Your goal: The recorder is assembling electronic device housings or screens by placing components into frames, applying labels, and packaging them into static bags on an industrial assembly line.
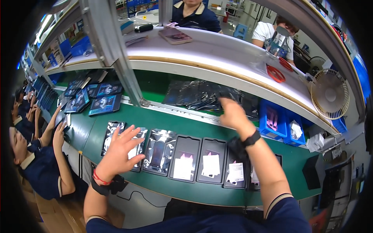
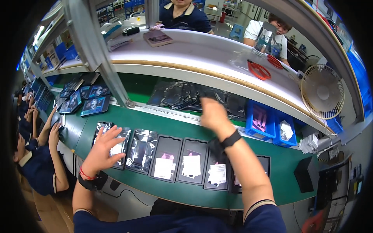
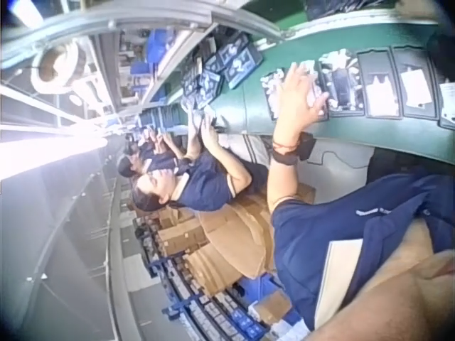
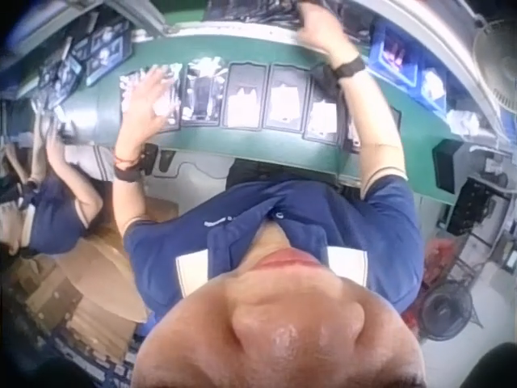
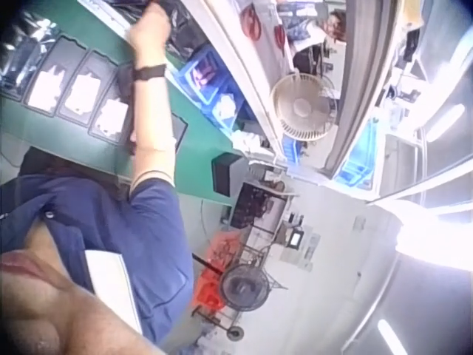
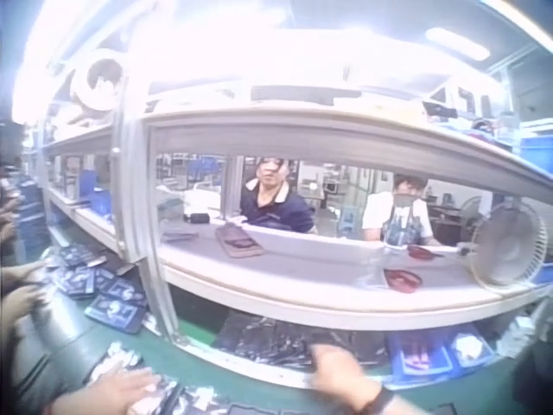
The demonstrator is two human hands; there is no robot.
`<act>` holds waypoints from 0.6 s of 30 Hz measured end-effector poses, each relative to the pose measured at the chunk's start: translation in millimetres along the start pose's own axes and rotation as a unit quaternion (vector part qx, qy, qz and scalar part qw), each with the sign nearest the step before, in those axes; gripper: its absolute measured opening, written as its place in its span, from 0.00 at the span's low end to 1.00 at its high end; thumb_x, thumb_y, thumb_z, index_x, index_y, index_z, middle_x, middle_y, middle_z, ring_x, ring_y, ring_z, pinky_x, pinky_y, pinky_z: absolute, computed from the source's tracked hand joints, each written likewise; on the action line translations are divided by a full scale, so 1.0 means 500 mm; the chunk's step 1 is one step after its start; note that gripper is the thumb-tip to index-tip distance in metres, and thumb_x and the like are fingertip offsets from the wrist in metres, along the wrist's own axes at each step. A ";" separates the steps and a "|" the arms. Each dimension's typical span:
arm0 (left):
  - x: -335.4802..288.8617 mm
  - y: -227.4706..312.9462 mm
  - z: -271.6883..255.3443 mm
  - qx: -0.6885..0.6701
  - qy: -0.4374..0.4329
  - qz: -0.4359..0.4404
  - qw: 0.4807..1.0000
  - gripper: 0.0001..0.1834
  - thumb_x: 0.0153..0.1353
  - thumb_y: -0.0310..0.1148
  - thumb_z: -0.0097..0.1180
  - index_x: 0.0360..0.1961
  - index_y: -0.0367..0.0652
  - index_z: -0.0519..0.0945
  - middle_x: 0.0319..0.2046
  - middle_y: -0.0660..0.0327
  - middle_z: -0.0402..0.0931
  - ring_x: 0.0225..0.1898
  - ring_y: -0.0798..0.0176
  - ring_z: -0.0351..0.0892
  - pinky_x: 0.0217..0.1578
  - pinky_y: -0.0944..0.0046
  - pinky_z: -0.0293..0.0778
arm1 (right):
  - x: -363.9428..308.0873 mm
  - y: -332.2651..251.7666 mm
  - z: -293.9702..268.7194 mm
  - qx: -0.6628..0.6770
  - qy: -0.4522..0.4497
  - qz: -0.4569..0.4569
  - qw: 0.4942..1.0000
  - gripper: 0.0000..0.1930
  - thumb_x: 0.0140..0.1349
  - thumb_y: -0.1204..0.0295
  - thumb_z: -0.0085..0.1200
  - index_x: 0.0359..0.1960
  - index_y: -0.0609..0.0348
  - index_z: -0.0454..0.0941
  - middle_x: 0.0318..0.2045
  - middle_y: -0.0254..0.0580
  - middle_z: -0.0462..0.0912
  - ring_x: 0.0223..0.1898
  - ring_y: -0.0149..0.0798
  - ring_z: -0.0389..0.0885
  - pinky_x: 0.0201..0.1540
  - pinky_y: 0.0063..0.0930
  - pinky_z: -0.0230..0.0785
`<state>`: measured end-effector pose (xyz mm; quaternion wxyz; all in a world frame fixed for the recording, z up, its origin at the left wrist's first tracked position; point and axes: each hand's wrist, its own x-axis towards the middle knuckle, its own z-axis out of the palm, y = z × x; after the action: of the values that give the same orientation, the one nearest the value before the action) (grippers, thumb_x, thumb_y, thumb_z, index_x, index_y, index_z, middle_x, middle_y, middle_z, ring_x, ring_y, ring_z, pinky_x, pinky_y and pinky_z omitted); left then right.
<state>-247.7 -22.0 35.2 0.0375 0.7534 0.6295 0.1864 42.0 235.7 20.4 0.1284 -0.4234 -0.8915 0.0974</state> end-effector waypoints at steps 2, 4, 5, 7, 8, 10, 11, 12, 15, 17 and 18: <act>0.075 0.006 -0.021 -0.027 -0.058 0.048 0.997 0.21 0.48 0.33 0.62 0.46 0.40 0.77 0.55 0.49 0.70 0.62 0.43 0.62 0.60 0.46 0.57 | 0.023 0.096 -0.013 -0.073 -0.066 0.044 0.994 0.38 0.41 0.79 0.52 0.61 0.65 0.59 0.59 0.63 0.63 0.62 0.54 0.61 0.63 0.37 0.58; 0.169 -0.012 0.011 -0.002 -0.107 0.085 0.991 0.22 0.47 0.29 0.60 0.46 0.38 0.77 0.54 0.47 0.70 0.61 0.44 0.63 0.61 0.48 0.58 | 0.051 0.153 0.016 -0.117 -0.096 0.009 0.988 0.42 0.41 0.78 0.51 0.65 0.61 0.52 0.68 0.57 0.47 0.69 0.53 0.45 0.68 0.39 0.47; 0.210 -0.030 0.033 0.024 -0.126 0.076 0.989 0.24 0.46 0.26 0.57 0.49 0.37 0.75 0.55 0.47 0.69 0.62 0.44 0.62 0.61 0.49 0.58 | 0.063 0.150 0.028 -0.110 -0.099 -0.003 0.989 0.42 0.41 0.78 0.51 0.65 0.61 0.52 0.68 0.57 0.47 0.69 0.53 0.45 0.68 0.39 0.47; 0.304 -0.071 0.092 0.062 -0.146 0.067 0.985 0.31 0.45 0.23 0.54 0.55 0.36 0.70 0.59 0.46 0.64 0.63 0.46 0.59 0.62 0.51 0.57 | 0.073 0.150 0.038 -0.106 -0.120 -0.023 0.987 0.42 0.42 0.77 0.50 0.66 0.57 0.52 0.68 0.54 0.48 0.70 0.50 0.45 0.68 0.41 0.48; 0.350 -0.089 0.120 0.076 -0.147 0.065 0.984 0.35 0.43 0.23 0.54 0.59 0.36 0.66 0.62 0.46 0.60 0.65 0.47 0.57 0.63 0.52 0.56 | 0.070 0.157 0.048 -0.098 -0.091 -0.022 0.991 0.40 0.43 0.78 0.49 0.65 0.54 0.55 0.67 0.51 0.53 0.69 0.49 0.49 0.67 0.42 0.49; 0.427 -0.107 0.158 0.112 -0.180 0.013 0.977 0.43 0.41 0.27 0.57 0.63 0.36 0.59 0.65 0.43 0.53 0.67 0.46 0.51 0.65 0.57 0.53 | 0.070 0.167 0.062 -0.105 -0.076 -0.050 0.990 0.39 0.44 0.78 0.49 0.64 0.54 0.57 0.66 0.52 0.55 0.67 0.49 0.52 0.67 0.43 0.50; 0.448 -0.111 0.172 0.112 -0.180 0.014 0.977 0.43 0.41 0.27 0.57 0.63 0.36 0.59 0.65 0.43 0.53 0.67 0.46 0.51 0.65 0.57 0.53 | 0.063 0.176 0.062 -0.118 -0.059 -0.066 0.989 0.38 0.44 0.78 0.50 0.63 0.54 0.59 0.65 0.52 0.58 0.66 0.49 0.55 0.66 0.43 0.51; 0.456 -0.118 0.184 0.072 -0.183 -0.015 0.980 0.45 0.41 0.29 0.57 0.65 0.37 0.57 0.65 0.43 0.51 0.67 0.46 0.50 0.65 0.57 0.52 | 0.054 0.170 0.060 -0.112 -0.038 -0.082 0.990 0.31 0.47 0.78 0.49 0.59 0.55 0.66 0.61 0.52 0.64 0.64 0.50 0.61 0.65 0.45 0.52; 0.471 -0.153 0.223 0.014 -0.166 -0.022 0.986 0.44 0.43 0.34 0.55 0.65 0.36 0.56 0.66 0.42 0.51 0.67 0.46 0.51 0.65 0.59 0.52 | 0.014 0.153 0.045 -0.130 -0.002 -0.103 0.986 0.24 0.49 0.79 0.47 0.52 0.57 0.73 0.55 0.53 0.72 0.59 0.49 0.68 0.61 0.42 0.59; 0.466 -0.165 0.234 -0.023 -0.123 -0.004 0.992 0.40 0.44 0.33 0.53 0.62 0.35 0.61 0.64 0.42 0.53 0.66 0.45 0.54 0.65 0.60 0.54 | -0.034 0.121 0.000 -0.126 0.036 -0.131 0.983 0.16 0.49 0.79 0.47 0.41 0.58 0.80 0.34 0.49 0.82 0.35 0.49 0.81 0.38 0.37 0.73; 0.454 -0.165 0.236 0.008 -0.061 0.037 0.997 0.31 0.49 0.31 0.51 0.58 0.35 0.67 0.58 0.40 0.63 0.60 0.44 0.63 0.60 0.58 0.61 | -0.071 0.088 -0.020 -0.110 0.058 -0.135 0.983 0.15 0.48 0.78 0.48 0.40 0.58 0.79 0.33 0.49 0.82 0.33 0.48 0.80 0.36 0.38 0.72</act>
<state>-254.5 234.2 -45.3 0.0628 0.7865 0.5991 0.1361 98.9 235.8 12.2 0.1440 -0.3153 -0.9370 -0.0443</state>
